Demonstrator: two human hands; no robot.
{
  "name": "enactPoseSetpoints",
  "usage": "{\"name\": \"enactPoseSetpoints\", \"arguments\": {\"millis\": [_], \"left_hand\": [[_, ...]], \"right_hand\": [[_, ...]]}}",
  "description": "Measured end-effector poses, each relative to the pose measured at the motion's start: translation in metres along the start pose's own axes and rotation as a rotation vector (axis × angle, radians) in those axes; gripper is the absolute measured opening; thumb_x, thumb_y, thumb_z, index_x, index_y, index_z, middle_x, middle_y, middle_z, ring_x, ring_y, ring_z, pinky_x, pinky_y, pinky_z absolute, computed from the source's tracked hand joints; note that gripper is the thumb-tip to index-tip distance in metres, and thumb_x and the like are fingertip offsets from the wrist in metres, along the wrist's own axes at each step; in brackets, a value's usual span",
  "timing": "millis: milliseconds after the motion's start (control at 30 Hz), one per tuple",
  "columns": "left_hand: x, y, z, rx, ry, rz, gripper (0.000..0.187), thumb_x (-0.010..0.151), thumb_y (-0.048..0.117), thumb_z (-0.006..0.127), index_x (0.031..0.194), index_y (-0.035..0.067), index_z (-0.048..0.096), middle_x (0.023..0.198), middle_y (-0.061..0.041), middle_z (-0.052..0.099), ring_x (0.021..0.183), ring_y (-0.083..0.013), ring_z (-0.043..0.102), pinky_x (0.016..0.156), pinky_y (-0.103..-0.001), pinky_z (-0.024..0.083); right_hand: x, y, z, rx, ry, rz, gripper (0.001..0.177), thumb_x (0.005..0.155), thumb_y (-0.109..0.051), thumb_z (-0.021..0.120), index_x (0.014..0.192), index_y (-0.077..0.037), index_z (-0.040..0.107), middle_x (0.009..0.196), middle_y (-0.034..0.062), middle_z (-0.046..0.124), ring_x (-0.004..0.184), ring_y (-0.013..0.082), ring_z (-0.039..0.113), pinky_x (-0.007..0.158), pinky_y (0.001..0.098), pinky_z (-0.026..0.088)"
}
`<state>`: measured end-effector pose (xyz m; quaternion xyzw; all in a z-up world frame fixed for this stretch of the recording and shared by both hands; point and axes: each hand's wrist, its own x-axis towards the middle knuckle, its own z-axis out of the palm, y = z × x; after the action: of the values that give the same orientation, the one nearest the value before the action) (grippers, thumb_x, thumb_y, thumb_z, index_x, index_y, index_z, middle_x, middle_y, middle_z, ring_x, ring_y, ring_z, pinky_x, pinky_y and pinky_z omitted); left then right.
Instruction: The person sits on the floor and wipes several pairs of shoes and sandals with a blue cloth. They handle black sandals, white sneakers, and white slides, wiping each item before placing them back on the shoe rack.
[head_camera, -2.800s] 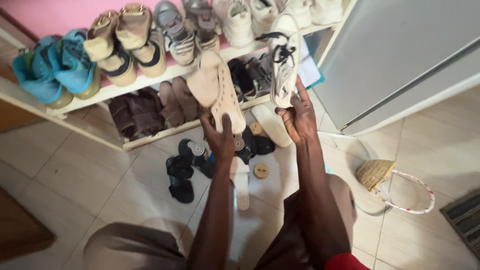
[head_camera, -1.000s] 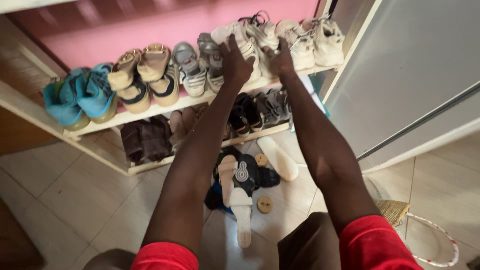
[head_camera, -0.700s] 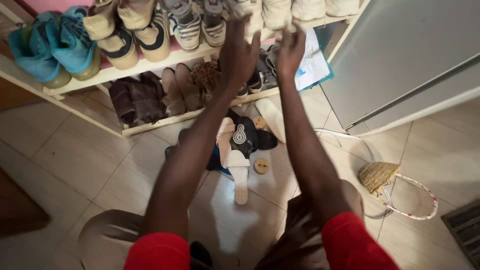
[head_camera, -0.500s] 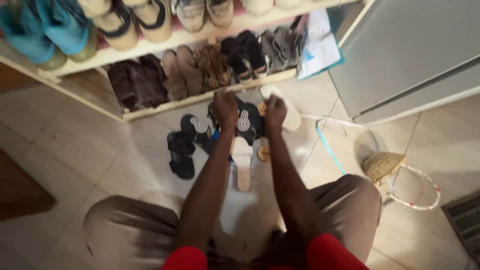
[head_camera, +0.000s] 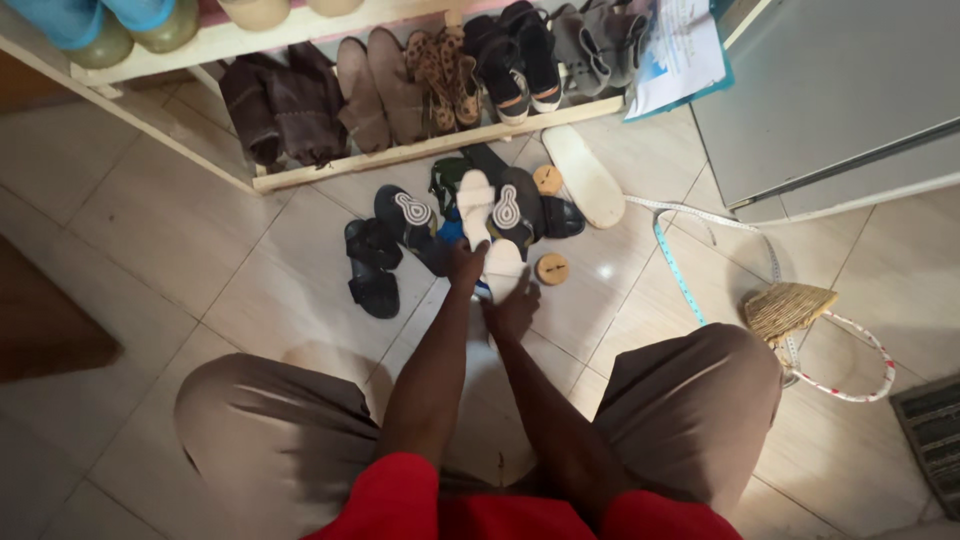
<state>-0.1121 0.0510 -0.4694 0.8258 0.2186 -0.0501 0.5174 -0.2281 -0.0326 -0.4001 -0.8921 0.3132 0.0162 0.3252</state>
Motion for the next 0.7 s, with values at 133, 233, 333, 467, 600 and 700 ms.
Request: {"name": "enactPoseSetpoints", "arguments": {"millis": [133, 233, 333, 467, 600, 700], "left_hand": [[-0.006, 0.020, -0.003, -0.537, -0.173, 0.062, 0.034, 0.084, 0.023, 0.079, 0.107, -0.001, 0.072, 0.090, -0.008, 0.075, 0.078, -0.0186, 0.070, 0.067, -0.035, 0.056], [-0.017, 0.035, -0.026, -0.846, -0.323, -0.080, 0.027, 0.085, 0.020, 0.073, 0.106, 0.004, 0.067, 0.085, -0.004, 0.073, 0.063, -0.0171, 0.070, 0.053, -0.031, 0.057], [-0.019, 0.075, -0.061, -0.787, -0.205, -0.048, 0.036, 0.081, 0.014, 0.082, 0.108, 0.005, 0.060, 0.078, -0.006, 0.066, 0.055, -0.0158, 0.063, 0.045, -0.030, 0.053], [-0.012, 0.153, -0.130, -1.049, -0.443, -0.008, 0.071, 0.095, 0.071, 0.049, 0.112, 0.004, 0.064, 0.078, -0.007, 0.065, 0.057, -0.0165, 0.062, 0.052, -0.033, 0.055], [-0.028, 0.225, -0.208, -0.977, -0.573, 0.101, 0.084, 0.095, 0.078, 0.033, 0.122, 0.004, 0.062, 0.088, -0.008, 0.064, 0.069, -0.0210, 0.065, 0.061, -0.038, 0.058], [-0.063, 0.253, -0.247, -1.178, -0.801, 0.152, 0.086, 0.099, 0.077, 0.034, 0.142, 0.007, 0.060, 0.094, -0.005, 0.058, 0.077, -0.0192, 0.059, 0.063, -0.038, 0.052]], "right_hand": [[0.017, 0.054, 0.009, 0.075, 0.233, -0.164, 0.095, 0.079, -0.039, 0.080, 0.154, 0.002, 0.037, 0.140, 0.0227, 0.055, 0.128, 0.0431, 0.050, 0.109, 0.0551, 0.041], [0.021, 0.052, 0.012, 0.268, 0.409, -0.238, 0.083, 0.092, -0.037, 0.080, 0.149, 0.011, 0.042, 0.134, 0.0310, 0.054, 0.127, 0.0462, 0.048, 0.110, 0.0538, 0.040], [0.013, 0.018, 0.004, 0.287, 0.463, -0.552, 0.084, 0.086, -0.029, 0.082, 0.147, 0.012, 0.041, 0.130, 0.0307, 0.055, 0.122, 0.0470, 0.049, 0.108, 0.0555, 0.038], [-0.001, -0.018, -0.005, 0.292, 0.301, -0.703, 0.080, 0.086, -0.028, 0.083, 0.147, 0.006, 0.044, 0.132, 0.0277, 0.057, 0.121, 0.0464, 0.051, 0.107, 0.0542, 0.038], [-0.011, -0.022, 0.026, 0.354, -0.049, -0.717, 0.083, 0.084, -0.029, 0.086, 0.149, 0.001, 0.045, 0.133, 0.0267, 0.057, 0.127, 0.0451, 0.052, 0.121, 0.0566, 0.033], [0.003, -0.021, 0.066, 0.264, -0.103, -0.960, 0.059, 0.100, -0.020, 0.080, 0.149, -0.009, 0.050, 0.158, 0.0281, 0.046, 0.148, 0.0469, 0.043, 0.123, 0.0521, 0.033]]}}
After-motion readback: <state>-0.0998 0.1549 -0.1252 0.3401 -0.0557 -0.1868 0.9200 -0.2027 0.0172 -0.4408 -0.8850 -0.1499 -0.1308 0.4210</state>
